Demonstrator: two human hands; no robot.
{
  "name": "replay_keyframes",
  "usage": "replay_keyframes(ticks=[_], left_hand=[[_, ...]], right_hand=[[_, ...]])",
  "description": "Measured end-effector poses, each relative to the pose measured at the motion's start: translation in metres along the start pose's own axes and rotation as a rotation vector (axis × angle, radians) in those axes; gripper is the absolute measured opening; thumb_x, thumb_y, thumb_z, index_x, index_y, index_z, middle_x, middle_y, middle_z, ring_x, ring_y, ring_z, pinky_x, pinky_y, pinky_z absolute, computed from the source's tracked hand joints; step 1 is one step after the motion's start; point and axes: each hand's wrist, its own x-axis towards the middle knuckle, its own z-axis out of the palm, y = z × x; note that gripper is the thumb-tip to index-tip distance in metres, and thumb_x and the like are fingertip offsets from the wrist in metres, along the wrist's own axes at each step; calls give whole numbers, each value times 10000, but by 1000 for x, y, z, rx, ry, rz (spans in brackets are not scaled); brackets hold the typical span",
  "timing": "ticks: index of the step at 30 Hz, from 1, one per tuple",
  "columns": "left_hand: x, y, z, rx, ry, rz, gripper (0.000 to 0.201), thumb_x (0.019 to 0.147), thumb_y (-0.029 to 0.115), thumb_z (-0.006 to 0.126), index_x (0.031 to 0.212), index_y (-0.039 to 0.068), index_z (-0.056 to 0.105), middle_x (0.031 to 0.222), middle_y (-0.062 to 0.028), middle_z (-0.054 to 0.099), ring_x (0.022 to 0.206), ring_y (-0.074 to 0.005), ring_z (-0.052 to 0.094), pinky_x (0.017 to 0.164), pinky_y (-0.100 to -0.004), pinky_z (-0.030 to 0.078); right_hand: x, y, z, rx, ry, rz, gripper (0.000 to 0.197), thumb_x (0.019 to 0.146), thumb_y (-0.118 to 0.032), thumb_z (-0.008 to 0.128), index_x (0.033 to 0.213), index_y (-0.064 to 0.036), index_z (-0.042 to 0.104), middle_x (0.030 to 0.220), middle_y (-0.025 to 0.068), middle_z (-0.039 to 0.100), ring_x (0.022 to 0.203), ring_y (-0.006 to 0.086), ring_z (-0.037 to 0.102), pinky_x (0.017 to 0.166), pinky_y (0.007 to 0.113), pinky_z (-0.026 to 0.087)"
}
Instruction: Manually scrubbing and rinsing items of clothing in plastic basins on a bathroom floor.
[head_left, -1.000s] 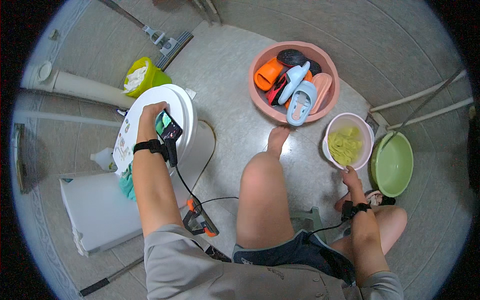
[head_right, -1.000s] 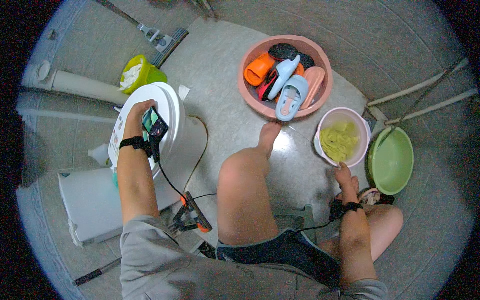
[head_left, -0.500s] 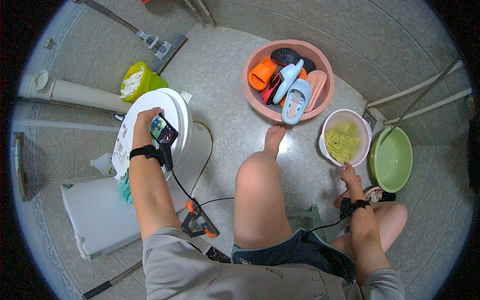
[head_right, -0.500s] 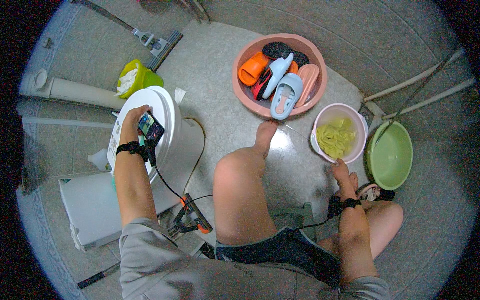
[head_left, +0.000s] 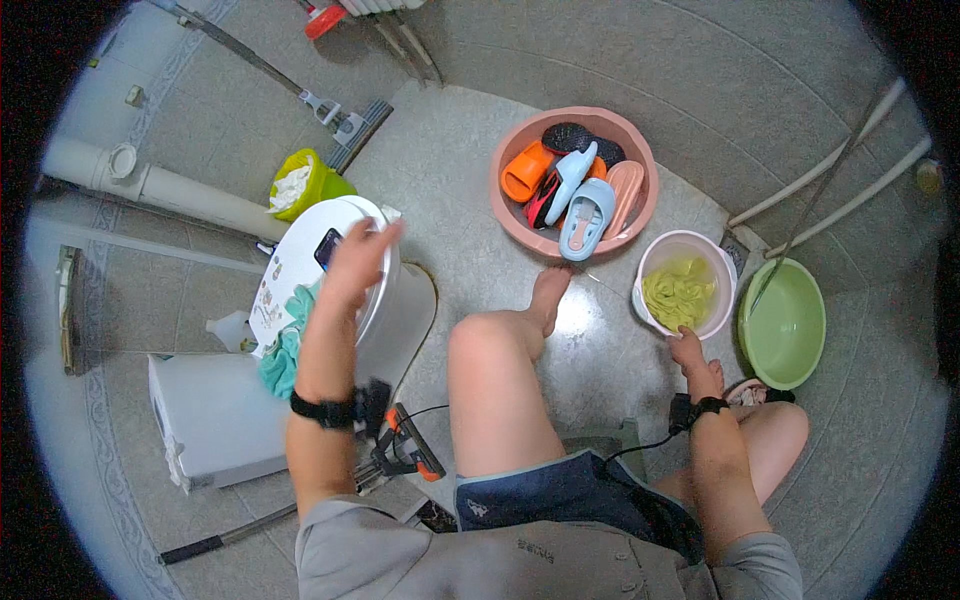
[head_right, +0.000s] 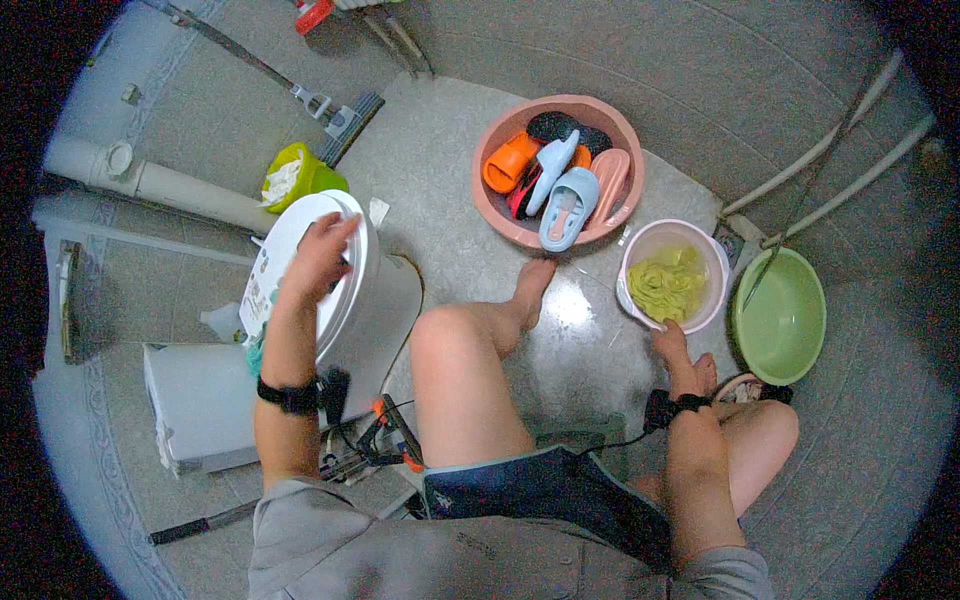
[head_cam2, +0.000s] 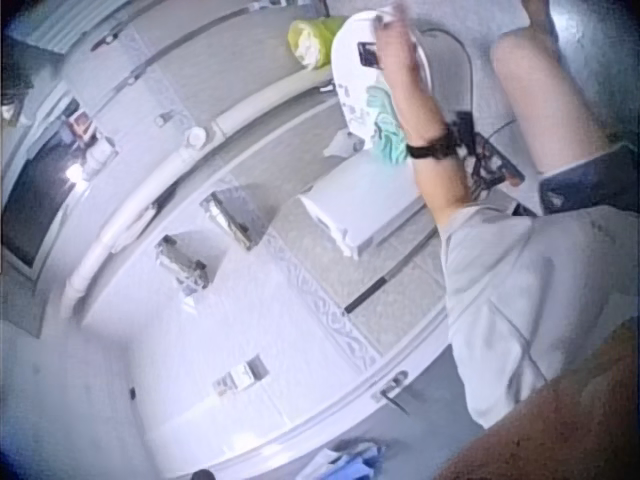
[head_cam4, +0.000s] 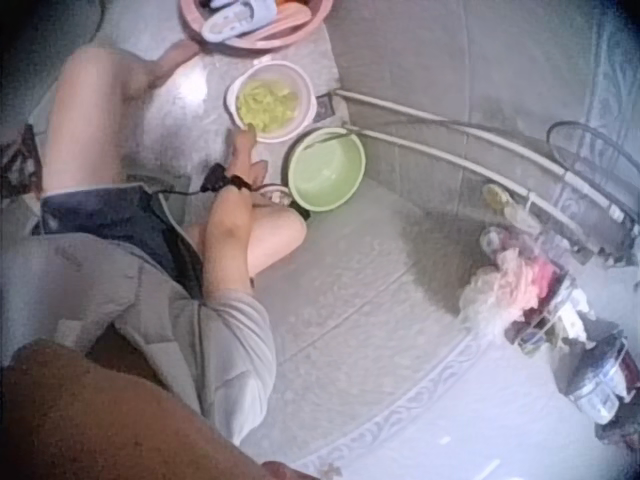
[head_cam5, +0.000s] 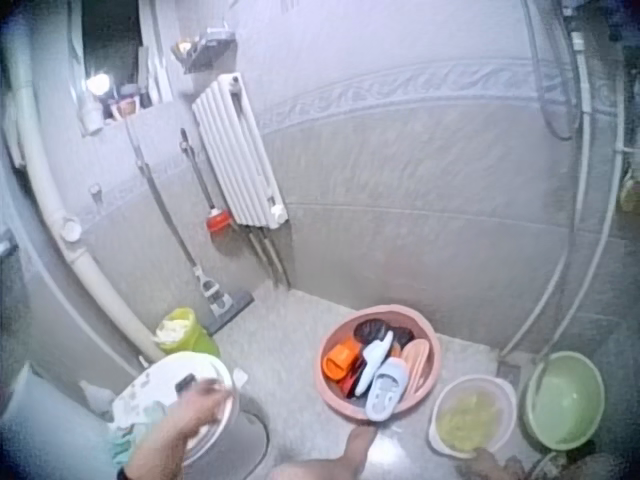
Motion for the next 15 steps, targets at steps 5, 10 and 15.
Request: replay_keyframes(ticks=[5, 10, 15], left_hand=[[-122, 36, 69, -108, -392, 188, 689, 785, 403, 634, 1292, 15, 374, 1277, -181, 416, 1095, -242, 468, 838, -340, 429], [-140, 74, 139, -451, -403, 82, 636, 797, 335, 614, 1229, -74, 387, 1100, -211, 520, 964, -246, 541, 805, -344, 442], [-85, 57, 146, -151, 76, 293, 600, 762, 360, 640, 1171, -51, 487, 985, -178, 596, 949, -244, 564, 825, -313, 436]], right_hand=[[-19, -41, 6, 167, -84, -16, 564, 769, -177, 586, 1266, 24, 411, 812, 144, 603, 561, 176, 546, 482, 295, 423], [-41, -68, -14, 99, -51, 22, 564, 730, -283, 608, 1181, 37, 495, 1153, 245, 533, 1083, 334, 516, 928, 364, 395], [-50, -68, -22, 152, -17, 32, 566, 734, -293, 592, 1179, 42, 496, 1172, 242, 523, 1108, 331, 503, 941, 356, 391]])
